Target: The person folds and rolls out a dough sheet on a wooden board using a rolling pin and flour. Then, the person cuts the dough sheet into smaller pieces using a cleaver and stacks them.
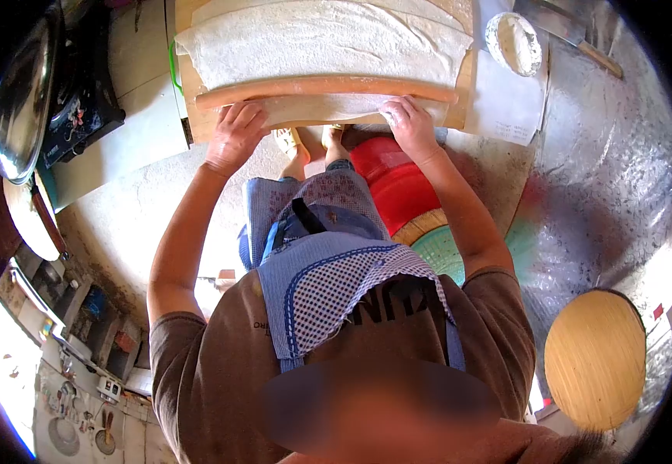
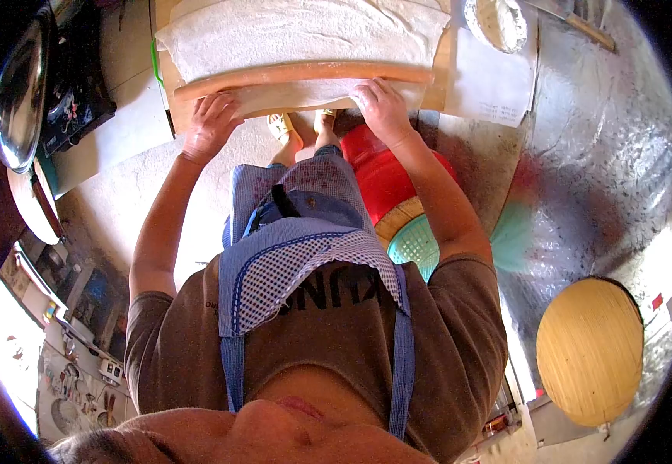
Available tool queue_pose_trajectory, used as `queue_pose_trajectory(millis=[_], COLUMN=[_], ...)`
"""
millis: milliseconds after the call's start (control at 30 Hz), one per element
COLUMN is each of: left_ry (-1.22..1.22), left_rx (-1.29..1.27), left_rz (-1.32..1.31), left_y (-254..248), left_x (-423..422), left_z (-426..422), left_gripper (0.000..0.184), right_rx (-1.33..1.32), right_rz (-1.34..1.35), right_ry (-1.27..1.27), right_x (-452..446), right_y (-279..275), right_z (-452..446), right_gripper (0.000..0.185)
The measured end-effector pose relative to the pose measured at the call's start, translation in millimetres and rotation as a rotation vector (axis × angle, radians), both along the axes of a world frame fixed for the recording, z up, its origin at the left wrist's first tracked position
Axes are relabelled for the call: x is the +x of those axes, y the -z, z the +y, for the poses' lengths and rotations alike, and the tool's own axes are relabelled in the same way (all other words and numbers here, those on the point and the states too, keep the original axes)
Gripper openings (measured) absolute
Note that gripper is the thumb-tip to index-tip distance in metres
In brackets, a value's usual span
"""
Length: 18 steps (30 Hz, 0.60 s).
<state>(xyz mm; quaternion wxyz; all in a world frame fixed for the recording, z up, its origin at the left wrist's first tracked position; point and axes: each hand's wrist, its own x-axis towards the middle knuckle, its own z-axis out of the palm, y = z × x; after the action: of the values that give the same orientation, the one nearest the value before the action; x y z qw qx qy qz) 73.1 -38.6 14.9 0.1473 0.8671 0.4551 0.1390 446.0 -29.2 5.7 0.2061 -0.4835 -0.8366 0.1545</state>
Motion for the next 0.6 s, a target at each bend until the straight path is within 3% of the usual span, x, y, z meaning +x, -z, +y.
queue_pose_trajectory(millis=[467,600], left_ry=[-0.098,-0.046], left_rx=[0.025,0.089], left_rz=[0.001,0.004], left_y=[-1,2], left_x=[21,22], left_z=[-1,4], left_gripper=[0.038,0.027], right_rx=[0.011,-0.002], right_rz=[0.146,0.162], right_ry=[0.085,0.075], right_x=[-10,-8], right_y=[-19,-23], right_z=[22,28], right_gripper=[0.013,0.013])
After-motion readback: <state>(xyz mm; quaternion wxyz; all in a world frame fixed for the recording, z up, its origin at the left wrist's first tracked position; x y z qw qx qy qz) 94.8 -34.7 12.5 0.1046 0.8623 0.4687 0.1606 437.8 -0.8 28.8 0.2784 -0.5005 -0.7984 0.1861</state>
